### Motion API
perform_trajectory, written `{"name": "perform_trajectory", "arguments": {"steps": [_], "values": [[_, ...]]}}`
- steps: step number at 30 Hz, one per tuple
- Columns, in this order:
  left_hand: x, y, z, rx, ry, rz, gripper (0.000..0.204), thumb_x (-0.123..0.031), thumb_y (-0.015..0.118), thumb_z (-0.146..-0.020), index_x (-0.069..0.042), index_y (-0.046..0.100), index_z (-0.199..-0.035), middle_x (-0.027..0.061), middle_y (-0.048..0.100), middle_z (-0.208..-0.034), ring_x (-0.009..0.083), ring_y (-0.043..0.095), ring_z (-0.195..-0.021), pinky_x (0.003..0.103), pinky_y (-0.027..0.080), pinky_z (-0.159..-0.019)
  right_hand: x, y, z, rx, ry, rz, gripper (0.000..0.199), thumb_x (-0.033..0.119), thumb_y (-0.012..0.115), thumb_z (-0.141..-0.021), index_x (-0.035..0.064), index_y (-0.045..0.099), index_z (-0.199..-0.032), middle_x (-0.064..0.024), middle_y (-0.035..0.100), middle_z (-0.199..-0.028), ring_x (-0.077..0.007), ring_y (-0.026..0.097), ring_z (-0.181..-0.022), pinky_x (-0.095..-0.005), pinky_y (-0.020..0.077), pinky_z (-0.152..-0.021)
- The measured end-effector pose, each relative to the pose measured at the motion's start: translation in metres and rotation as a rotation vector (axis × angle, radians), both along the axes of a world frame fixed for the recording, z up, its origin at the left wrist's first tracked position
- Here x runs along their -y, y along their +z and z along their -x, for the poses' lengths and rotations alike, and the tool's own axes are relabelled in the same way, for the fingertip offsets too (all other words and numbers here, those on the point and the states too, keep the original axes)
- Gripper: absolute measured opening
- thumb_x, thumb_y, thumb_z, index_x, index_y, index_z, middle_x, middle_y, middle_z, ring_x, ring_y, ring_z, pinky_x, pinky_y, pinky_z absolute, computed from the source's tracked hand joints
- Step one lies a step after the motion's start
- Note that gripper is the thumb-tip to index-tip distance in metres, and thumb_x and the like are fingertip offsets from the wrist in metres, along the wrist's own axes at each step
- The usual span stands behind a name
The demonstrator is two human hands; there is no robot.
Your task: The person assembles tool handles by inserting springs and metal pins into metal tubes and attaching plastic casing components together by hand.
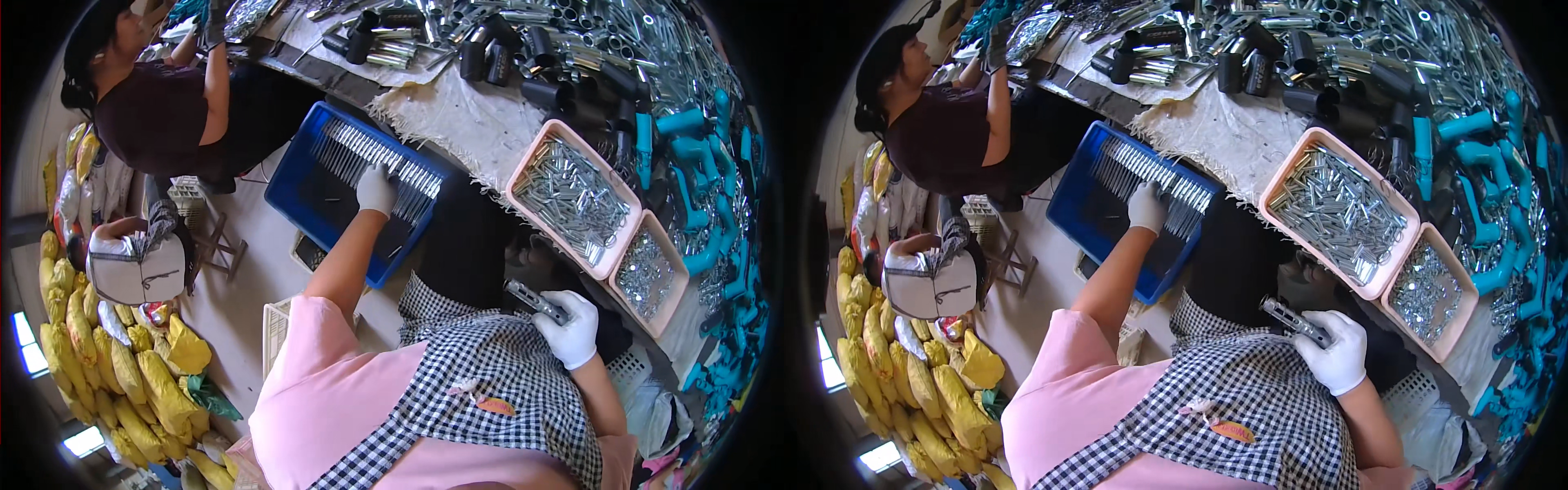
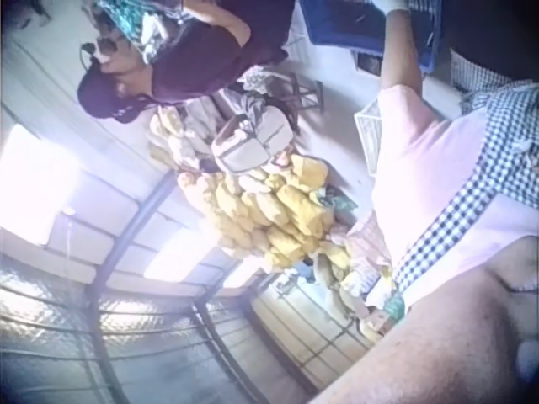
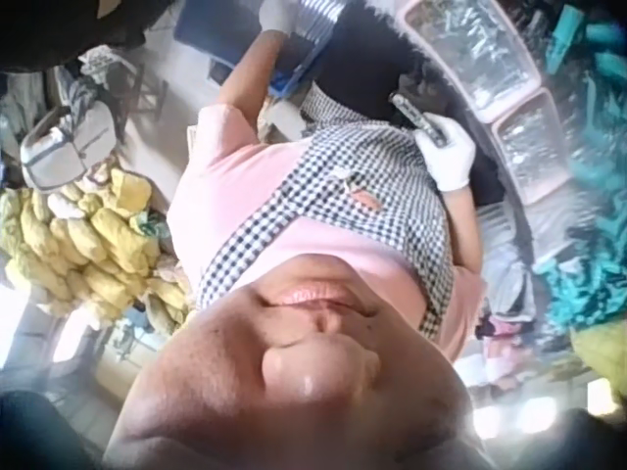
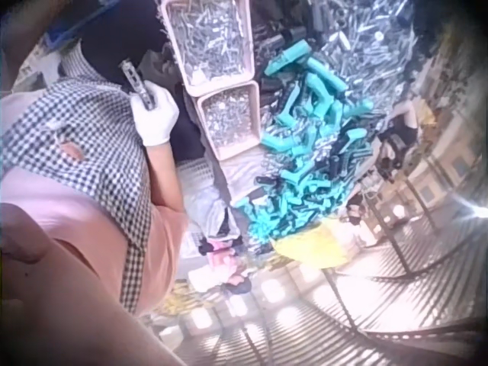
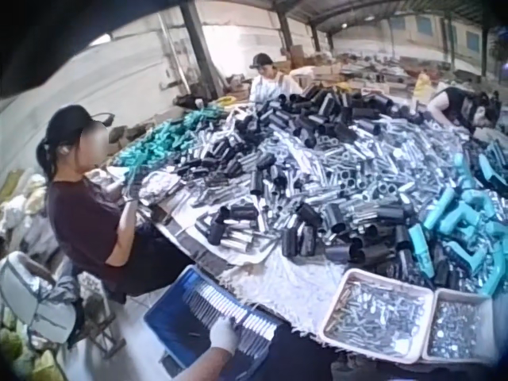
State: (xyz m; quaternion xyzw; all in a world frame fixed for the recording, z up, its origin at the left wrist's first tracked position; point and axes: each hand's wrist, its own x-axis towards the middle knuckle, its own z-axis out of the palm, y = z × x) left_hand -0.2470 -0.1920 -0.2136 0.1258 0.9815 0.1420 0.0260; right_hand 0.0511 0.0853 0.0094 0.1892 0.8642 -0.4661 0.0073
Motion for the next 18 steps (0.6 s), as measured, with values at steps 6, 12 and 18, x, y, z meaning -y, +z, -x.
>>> {"name": "perform_trajectory", "arguments": {"steps": [6,12,18], "values": [[-0.032,-0.026,0.004,0.033,0.118,0.062,0.018,-0.017,0.063,-0.084,-0.002,0.059,-0.093,0.0234,0.061,-0.096,0.04,0.064,-0.085,0.049,0.053,-0.073,0.003,-0.002,-0.002,0.033,-0.067,0.022,0.029,0.007,0.077,-0.064,-0.0015,0.07,-0.091,-0.0127,0.068,-0.08,-0.0222,0.068,-0.071,-0.03,0.0533,-0.067],[-0.057,-0.018,0.016,0.252,0.235,0.148,0.018,-0.016,0.051,-0.093,-0.002,0.062,-0.099,0.0215,0.069,-0.097,0.0364,0.069,-0.091,0.046,0.056,-0.078,0.001,0.002,-0.012,-0.027,-0.1,-0.017,0.03,0.01,0.077,-0.065,0.0001,0.07,-0.093,-0.0136,0.068,-0.081,-0.0262,0.068,-0.072,-0.0325,0.0528,-0.066],[-0.001,0.002,0.025,0.21,-0.214,0.197,0.029,-0.017,0.054,-0.091,0.006,0.066,-0.104,0.0279,0.067,-0.1,0.0393,0.067,-0.088,0.045,0.054,-0.078,-0.009,0.001,-0.03,-0.197,-0.094,-0.105,0.03,0.014,0.078,-0.067,0.0038,0.071,-0.095,-0.013,0.068,-0.081,-0.0305,0.067,-0.07,-0.0363,0.0526,-0.063]]}}
